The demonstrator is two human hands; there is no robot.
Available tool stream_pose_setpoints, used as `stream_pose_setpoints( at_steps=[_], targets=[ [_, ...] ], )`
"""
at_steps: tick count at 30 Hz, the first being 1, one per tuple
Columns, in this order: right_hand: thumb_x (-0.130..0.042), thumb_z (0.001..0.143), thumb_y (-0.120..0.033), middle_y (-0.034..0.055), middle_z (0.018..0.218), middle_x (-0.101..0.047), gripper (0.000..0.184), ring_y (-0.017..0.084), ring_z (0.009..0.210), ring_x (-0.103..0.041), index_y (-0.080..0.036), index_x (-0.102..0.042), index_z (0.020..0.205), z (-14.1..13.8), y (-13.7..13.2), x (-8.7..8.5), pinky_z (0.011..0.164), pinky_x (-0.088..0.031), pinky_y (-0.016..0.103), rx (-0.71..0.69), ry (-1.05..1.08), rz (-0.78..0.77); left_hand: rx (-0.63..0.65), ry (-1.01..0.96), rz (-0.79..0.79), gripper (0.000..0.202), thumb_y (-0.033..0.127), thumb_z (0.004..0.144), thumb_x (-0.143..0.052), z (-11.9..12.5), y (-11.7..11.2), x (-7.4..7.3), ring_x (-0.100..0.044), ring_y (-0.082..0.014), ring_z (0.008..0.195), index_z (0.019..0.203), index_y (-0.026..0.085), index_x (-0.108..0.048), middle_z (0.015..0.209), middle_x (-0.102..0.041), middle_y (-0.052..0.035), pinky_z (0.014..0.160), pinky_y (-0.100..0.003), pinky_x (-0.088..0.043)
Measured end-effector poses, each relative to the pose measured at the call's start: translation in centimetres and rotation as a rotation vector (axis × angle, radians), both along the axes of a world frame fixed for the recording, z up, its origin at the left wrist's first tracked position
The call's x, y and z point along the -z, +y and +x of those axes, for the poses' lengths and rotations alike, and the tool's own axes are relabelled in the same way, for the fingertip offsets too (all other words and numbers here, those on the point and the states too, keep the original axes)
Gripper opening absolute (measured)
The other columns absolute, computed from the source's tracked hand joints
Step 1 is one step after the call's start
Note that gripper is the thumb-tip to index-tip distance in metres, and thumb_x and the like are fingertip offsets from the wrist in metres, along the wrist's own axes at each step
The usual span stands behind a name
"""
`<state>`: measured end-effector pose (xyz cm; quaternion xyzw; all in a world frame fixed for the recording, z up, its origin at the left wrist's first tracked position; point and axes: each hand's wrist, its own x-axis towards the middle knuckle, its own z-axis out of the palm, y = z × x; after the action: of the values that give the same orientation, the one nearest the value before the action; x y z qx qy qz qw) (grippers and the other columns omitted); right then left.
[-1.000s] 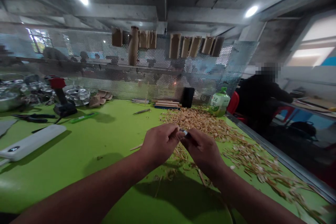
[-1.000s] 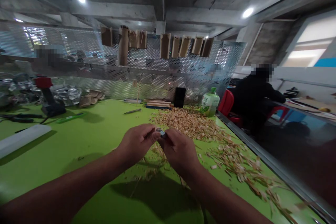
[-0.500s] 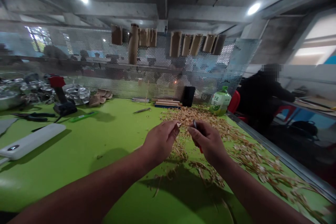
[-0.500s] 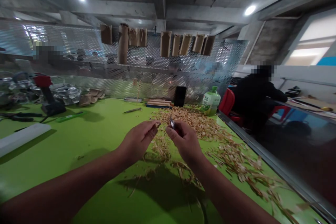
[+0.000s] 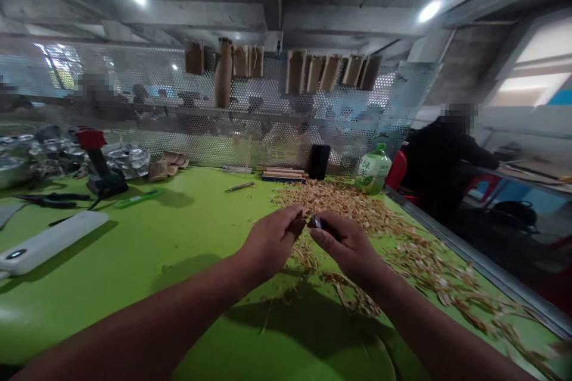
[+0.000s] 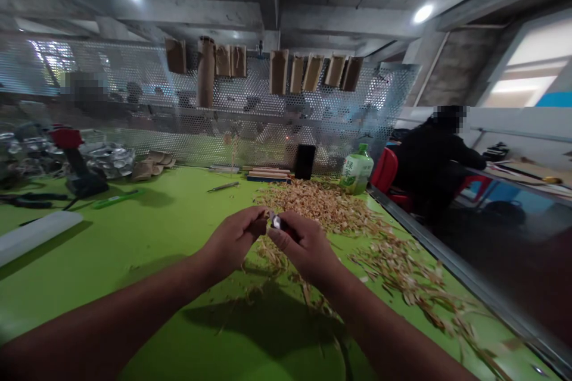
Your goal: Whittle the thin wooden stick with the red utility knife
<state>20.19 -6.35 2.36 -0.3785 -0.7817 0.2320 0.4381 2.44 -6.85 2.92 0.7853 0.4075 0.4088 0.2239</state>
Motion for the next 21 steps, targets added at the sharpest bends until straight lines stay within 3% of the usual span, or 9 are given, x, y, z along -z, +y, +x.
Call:
stream_pose_setpoints(
  at_steps=[4,15,18,21],
  targets=[
    [-0.050,0.088,-0.046,-0.0046,0.059,-0.036,0.034,0.010,0.055,-0.034,-0.020,-0.044,0.066,0.0,-0.2,-0.3,0.050,-0.026,0.024,-0.003,-0.093,0.038,-0.016,0.022,0.072,0.027,0.037,0.097,-0.039,-0.2,0.0,-0.3,-0.055,-0.0165,0.078,0.097,0.019,-0.059,0.090,-0.063,-0.0038,0.069,-0.029,-0.044],
    [-0.049,0.088,-0.049,-0.0035,0.061,-0.037,0.036,0.012,0.057,-0.035,-0.020,-0.047,0.068,-0.1,-0.3,-0.2,0.052,-0.027,0.025,-0.002,-0.083,-0.042,-0.014,0.120,0.122,0.035,0.041,0.097,-0.037,-0.8,-0.2,-1.2,-0.062,-0.0210,0.101,0.117,0.023,-0.061,0.113,-0.068,-0.0059,0.087,-0.037,-0.049],
    [-0.048,0.088,-0.050,-0.0029,0.061,-0.038,0.037,0.012,0.058,-0.036,-0.020,-0.046,0.067,-0.1,-0.4,-0.5,0.053,-0.027,0.025,-0.026,-0.060,-0.075,0.005,0.169,0.167,0.036,0.039,0.097,-0.035,-1.2,-0.3,-1.4,-0.061,-0.0202,0.102,0.118,0.023,-0.060,0.114,-0.067,-0.0057,0.087,-0.036,-0.048],
    [-0.049,0.088,-0.052,-0.0036,0.059,-0.037,0.041,0.011,0.056,-0.034,-0.021,-0.041,0.063,-0.1,-0.4,-0.4,0.051,-0.026,0.025,-0.024,-0.074,-0.063,-0.017,0.248,0.261,0.039,0.046,0.095,-0.040,-1.4,-0.1,-1.2,-0.061,-0.0204,0.092,0.115,0.020,-0.060,0.103,-0.068,-0.0065,0.079,-0.034,-0.047]
  ],
)
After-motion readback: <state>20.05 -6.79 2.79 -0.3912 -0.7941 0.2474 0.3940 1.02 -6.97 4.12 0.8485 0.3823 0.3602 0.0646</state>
